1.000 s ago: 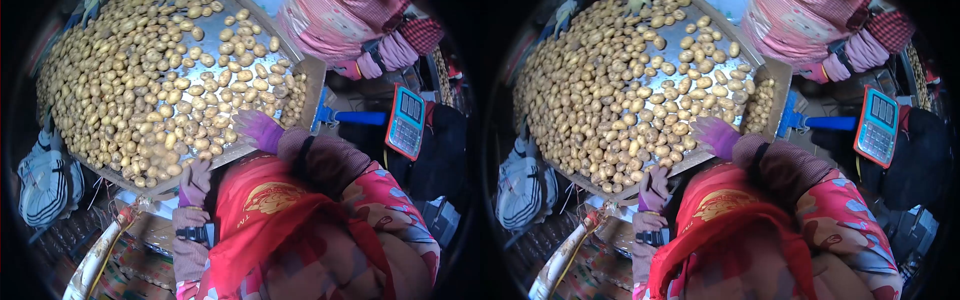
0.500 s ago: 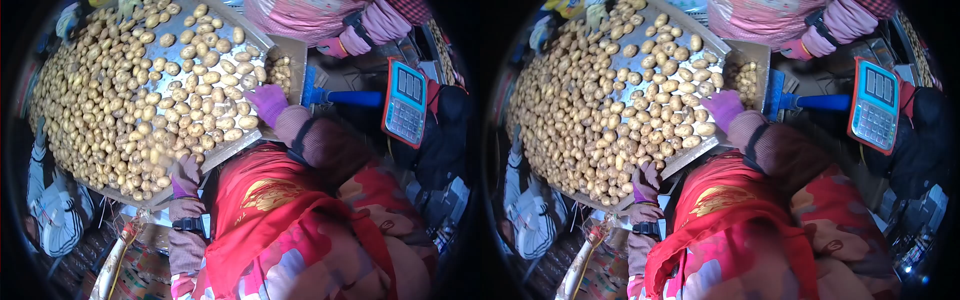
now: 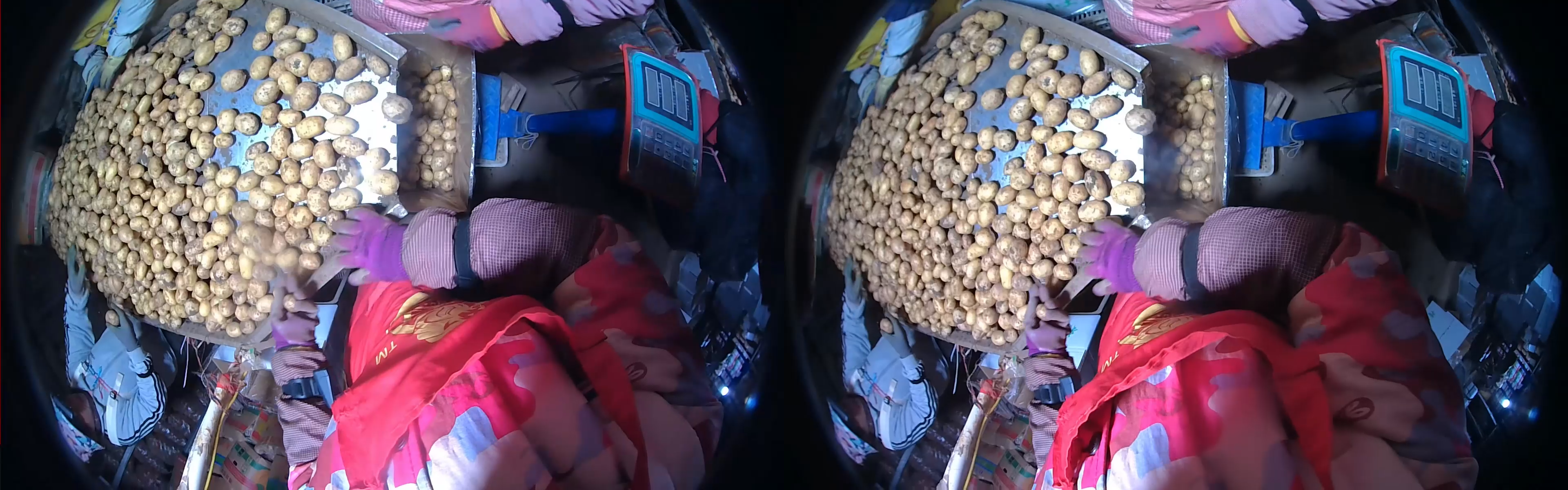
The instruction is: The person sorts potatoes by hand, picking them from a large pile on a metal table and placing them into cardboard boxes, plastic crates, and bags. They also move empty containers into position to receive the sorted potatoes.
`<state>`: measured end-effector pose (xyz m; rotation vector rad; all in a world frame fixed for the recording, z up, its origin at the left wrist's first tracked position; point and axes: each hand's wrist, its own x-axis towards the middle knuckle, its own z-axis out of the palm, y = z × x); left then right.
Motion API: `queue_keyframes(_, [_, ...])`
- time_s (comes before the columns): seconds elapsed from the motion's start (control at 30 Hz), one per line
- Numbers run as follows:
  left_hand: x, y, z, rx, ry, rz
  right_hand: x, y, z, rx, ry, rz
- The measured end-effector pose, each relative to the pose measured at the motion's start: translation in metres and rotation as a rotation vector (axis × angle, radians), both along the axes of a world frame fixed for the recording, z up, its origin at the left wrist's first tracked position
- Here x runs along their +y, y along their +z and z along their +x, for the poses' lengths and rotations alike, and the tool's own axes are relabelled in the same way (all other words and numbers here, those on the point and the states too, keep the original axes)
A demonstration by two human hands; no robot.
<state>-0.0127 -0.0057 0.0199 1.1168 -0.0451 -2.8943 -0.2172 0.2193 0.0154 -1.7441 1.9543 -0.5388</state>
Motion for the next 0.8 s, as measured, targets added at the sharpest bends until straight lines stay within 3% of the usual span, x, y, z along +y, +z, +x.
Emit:
queue_keyframes(0.07, [0.002,0.027,-0.003,-0.282,0.025,-0.444,0.005,-0.037,0.009,0.082,-0.066,-0.204])
queue_keyframes(0.13, [-0.008,0.029,-0.007,-0.249,-0.047,-0.566,0.002,-0.043,0.009,0.067,-0.086,-0.250])
queue_keyframes(0.2, [0.000,0.027,-0.023,-0.394,-0.208,-0.916,-0.013,-0.038,0.005,0.161,-0.036,-0.152])
queue_keyframes(0.27, [-0.004,0.011,-0.034,-0.161,-0.290,-0.762,-0.024,-0.015,-0.017,0.221,0.038,-0.034])
queue_keyframes(0.33, [0.002,-0.005,-0.048,-0.607,-0.095,-0.546,-0.038,-0.023,-0.022,0.271,-0.028,-0.080])
queue_keyframes(0.37, [-0.011,-0.031,-0.034,-0.562,-0.116,-0.564,-0.044,-0.030,-0.021,0.287,-0.084,-0.101])
queue_keyframes(0.47, [-0.023,-0.036,-0.026,-0.160,-0.324,-0.485,-0.050,-0.024,-0.030,0.253,-0.222,-0.096])
queue_keyframes(0.57, [-0.025,-0.035,-0.026,-0.176,-0.292,-0.324,-0.038,-0.019,-0.033,0.255,-0.248,-0.068])
queue_keyframes(0.67, [-0.012,-0.019,-0.034,-0.302,-0.221,-0.450,0.007,-0.030,-0.035,-0.089,-0.369,-0.537])
queue_keyframes(0.7, [-0.020,-0.029,-0.033,-0.249,-0.248,-0.327,0.032,-0.013,-0.051,-0.249,-0.399,-0.282])
queue_keyframes(0.73, [-0.026,-0.035,-0.028,-0.232,-0.255,-0.335,0.059,-0.036,-0.051,-0.195,-0.558,-0.280])
queue_keyframes(0.77, [-0.027,-0.038,-0.025,-0.217,-0.264,-0.337,0.074,-0.030,-0.067,-0.279,-0.587,0.122])
queue_keyframes(0.8, [-0.025,-0.041,-0.024,-0.201,-0.273,-0.340,0.076,-0.031,-0.068,-0.278,-0.582,0.135])
